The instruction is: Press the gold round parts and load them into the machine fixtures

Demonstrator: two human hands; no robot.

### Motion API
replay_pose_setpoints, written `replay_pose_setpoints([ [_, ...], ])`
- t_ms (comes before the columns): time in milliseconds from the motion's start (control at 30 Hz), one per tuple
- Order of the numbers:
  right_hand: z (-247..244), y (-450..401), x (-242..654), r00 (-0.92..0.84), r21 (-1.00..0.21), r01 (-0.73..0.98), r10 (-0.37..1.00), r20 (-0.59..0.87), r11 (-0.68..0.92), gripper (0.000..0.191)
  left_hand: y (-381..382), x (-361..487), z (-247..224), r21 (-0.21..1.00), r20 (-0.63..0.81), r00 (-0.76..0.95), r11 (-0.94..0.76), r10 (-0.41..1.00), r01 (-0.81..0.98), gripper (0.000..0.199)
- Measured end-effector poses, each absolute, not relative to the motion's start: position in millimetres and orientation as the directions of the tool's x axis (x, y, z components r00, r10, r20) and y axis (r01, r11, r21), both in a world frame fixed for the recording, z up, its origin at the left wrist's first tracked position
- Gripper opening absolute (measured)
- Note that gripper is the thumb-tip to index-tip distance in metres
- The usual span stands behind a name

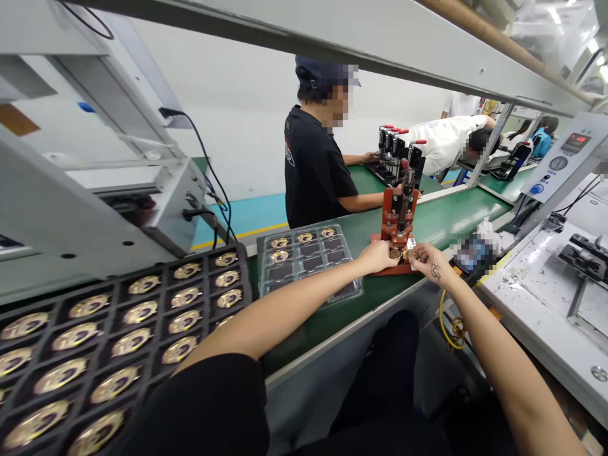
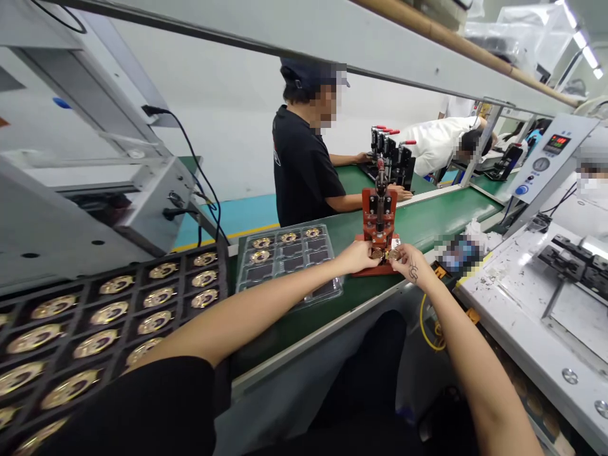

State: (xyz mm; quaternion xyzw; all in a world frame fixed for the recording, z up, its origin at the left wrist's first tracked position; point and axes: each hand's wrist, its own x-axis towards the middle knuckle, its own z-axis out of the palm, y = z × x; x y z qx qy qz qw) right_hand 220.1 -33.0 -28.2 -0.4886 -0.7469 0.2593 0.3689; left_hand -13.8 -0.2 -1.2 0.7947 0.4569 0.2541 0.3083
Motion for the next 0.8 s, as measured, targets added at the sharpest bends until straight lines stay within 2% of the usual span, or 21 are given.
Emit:
replay_pose_setpoints([
  [133,-34,-7,210,-0.338,-0.724,0.551,0.904,0.262,0.416,0.026,-11,-48,21,0.712,0.132,0.446,-0.398,0.885,0.578,0.025],
  [200,-33,4,204,-0.380,-0.702,0.558,0.888,0.259,0.443,0.023,-16,-72,36,0.715,0.157,0.420,-0.396,0.894,0.576,0.029],
  [267,-30,11,197,-0.419,-0.683,0.558,0.871,0.258,0.471,0.024,-22,-95,49,0.775,0.141,0.385,-0.343,0.912,0.531,0.038],
  [400,-23,8,193,-0.462,-0.656,0.558,0.847,0.263,0.508,0.032,-37,-128,63,0.975,0.001,0.336,-0.075,0.942,0.208,0.057],
  [467,-17,2,200,-0.455,-0.645,0.570,0.849,0.267,0.509,0.029,-48,-140,66,0.998,-0.013,0.313,-0.009,0.950,0.070,0.060],
  [533,-3,1,213,-0.417,-0.639,0.591,0.865,0.281,0.492,0.028,-60,-149,69,1.000,-0.011,0.279,0.008,0.960,0.014,0.060],
  [633,40,18,231,-0.270,-0.638,0.624,0.891,0.365,0.451,0.048,-77,-154,77,1.000,0.003,0.250,0.001,0.968,-0.013,0.060],
  [733,102,55,225,-0.110,-0.646,0.619,0.864,0.491,0.446,0.073,-87,-141,87,0.999,0.031,0.283,-0.020,0.959,-0.042,0.059],
  [800,144,76,205,-0.117,-0.660,0.579,0.850,0.514,0.478,0.088,-91,-127,91,0.998,0.028,0.310,-0.010,0.950,-0.061,0.059],
])
